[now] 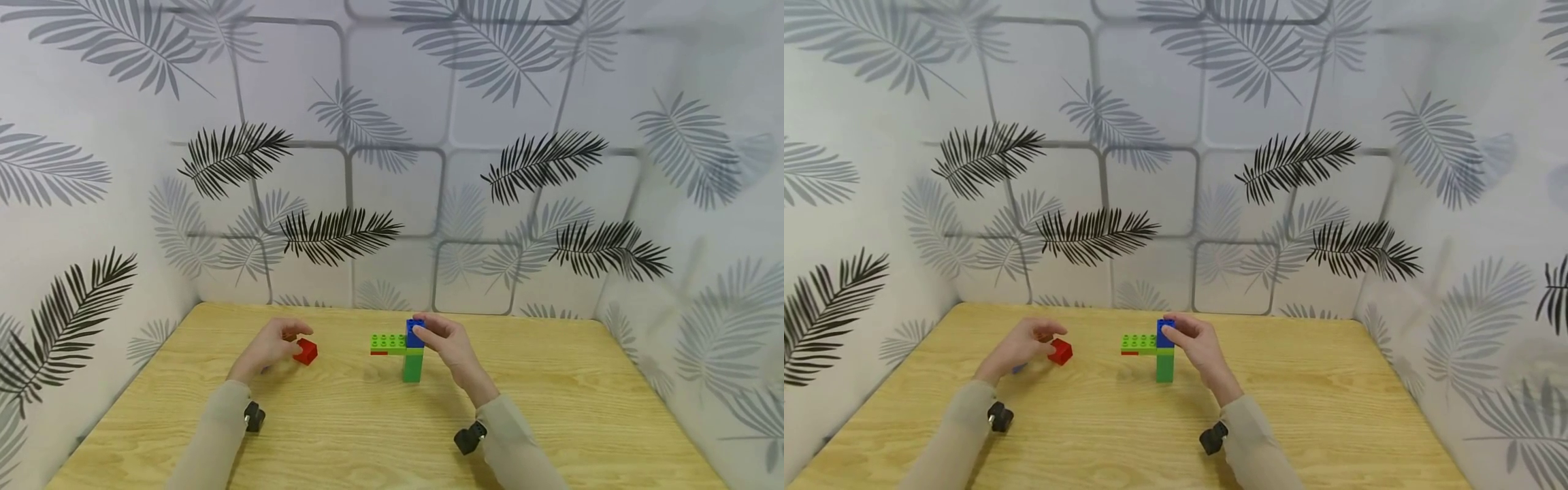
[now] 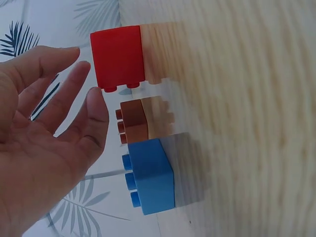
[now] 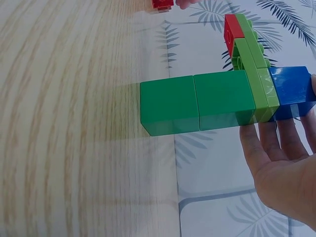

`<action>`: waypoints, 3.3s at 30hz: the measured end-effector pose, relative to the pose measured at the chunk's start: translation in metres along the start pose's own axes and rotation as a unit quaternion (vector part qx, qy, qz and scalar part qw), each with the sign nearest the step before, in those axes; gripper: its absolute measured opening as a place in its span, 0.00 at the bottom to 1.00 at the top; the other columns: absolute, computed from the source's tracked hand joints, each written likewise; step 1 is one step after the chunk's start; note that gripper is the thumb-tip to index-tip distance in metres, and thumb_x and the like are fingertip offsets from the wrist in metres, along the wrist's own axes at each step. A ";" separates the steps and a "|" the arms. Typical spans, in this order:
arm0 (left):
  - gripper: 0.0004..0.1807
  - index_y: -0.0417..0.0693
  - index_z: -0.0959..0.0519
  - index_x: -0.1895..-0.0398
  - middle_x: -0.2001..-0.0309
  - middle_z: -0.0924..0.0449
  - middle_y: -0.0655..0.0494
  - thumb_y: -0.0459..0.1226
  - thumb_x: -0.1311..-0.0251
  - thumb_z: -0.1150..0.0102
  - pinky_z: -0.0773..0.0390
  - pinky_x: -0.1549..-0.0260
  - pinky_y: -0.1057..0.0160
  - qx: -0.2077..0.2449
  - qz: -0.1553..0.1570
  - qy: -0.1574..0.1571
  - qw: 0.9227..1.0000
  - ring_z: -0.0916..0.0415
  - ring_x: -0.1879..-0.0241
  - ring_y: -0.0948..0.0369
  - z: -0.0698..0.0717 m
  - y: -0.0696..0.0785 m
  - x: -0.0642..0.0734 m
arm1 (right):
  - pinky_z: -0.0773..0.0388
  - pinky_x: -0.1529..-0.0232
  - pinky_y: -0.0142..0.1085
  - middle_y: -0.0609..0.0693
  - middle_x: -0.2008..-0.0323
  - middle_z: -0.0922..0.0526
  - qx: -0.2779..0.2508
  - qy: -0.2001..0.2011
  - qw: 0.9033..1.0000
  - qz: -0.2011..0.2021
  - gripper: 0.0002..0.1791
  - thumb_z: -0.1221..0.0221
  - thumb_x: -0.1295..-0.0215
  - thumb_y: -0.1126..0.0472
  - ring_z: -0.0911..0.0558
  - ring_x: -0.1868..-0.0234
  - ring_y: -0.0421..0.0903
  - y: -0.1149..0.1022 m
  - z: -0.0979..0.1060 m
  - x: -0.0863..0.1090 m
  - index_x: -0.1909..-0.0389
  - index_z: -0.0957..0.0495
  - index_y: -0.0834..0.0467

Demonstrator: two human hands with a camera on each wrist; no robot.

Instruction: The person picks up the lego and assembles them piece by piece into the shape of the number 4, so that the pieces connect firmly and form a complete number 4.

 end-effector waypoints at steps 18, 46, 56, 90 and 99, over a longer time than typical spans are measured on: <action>0.26 0.37 0.20 0.46 0.47 0.20 0.40 0.20 0.53 0.37 0.23 0.53 0.56 -0.002 0.046 -0.059 0.997 0.24 0.52 0.50 -0.013 -0.010 -0.003 | 0.24 0.40 0.43 0.51 0.48 0.18 0.002 -0.008 1.000 -0.003 0.24 0.38 0.33 0.55 0.19 0.49 0.41 0.002 -0.001 0.000 0.38 0.24 0.59; 0.24 0.33 0.30 0.38 0.49 0.26 0.35 0.32 0.36 0.40 0.16 0.60 0.54 0.088 0.147 -0.015 0.985 0.21 0.55 0.49 -0.025 0.004 -0.012 | 0.28 0.37 0.49 0.48 0.53 0.17 -0.013 -0.008 1.000 0.007 0.24 0.37 0.34 0.55 0.21 0.50 0.40 -0.004 0.002 -0.002 0.39 0.23 0.60; 0.24 0.38 0.31 0.39 0.48 0.27 0.35 0.34 0.36 0.39 0.16 0.58 0.51 0.166 0.115 0.022 0.979 0.18 0.56 0.42 -0.031 0.015 -0.011 | 0.24 0.40 0.43 0.48 0.53 0.18 0.001 -0.001 1.000 -0.007 0.25 0.37 0.34 0.55 0.22 0.50 0.40 0.001 0.000 0.000 0.39 0.24 0.61; 0.27 0.52 0.29 0.33 0.44 0.24 0.42 0.36 0.36 0.38 0.17 0.56 0.53 0.195 -0.045 0.078 0.977 0.20 0.50 0.49 -0.061 0.075 -0.009 | 0.26 0.38 0.45 0.50 0.51 0.18 0.005 -0.002 1.000 -0.003 0.22 0.38 0.33 0.54 0.23 0.45 0.43 0.002 0.004 0.000 0.40 0.22 0.56; 0.29 0.47 0.32 0.31 0.43 0.25 0.40 0.31 0.37 0.38 0.20 0.55 0.69 0.184 -0.098 0.086 0.974 0.22 0.46 0.44 -0.069 0.096 -0.004 | 0.25 0.39 0.44 0.51 0.49 0.18 0.000 -0.003 1.000 0.004 0.25 0.38 0.33 0.54 0.20 0.50 0.41 0.002 0.001 0.000 0.38 0.25 0.60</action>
Point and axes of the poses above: each hand's wrist, its own x-axis away from the middle knuckle, its own z-axis out of the back of the hand, y = z × x, the point moved 6 cm from there along -x, towards the middle knuckle
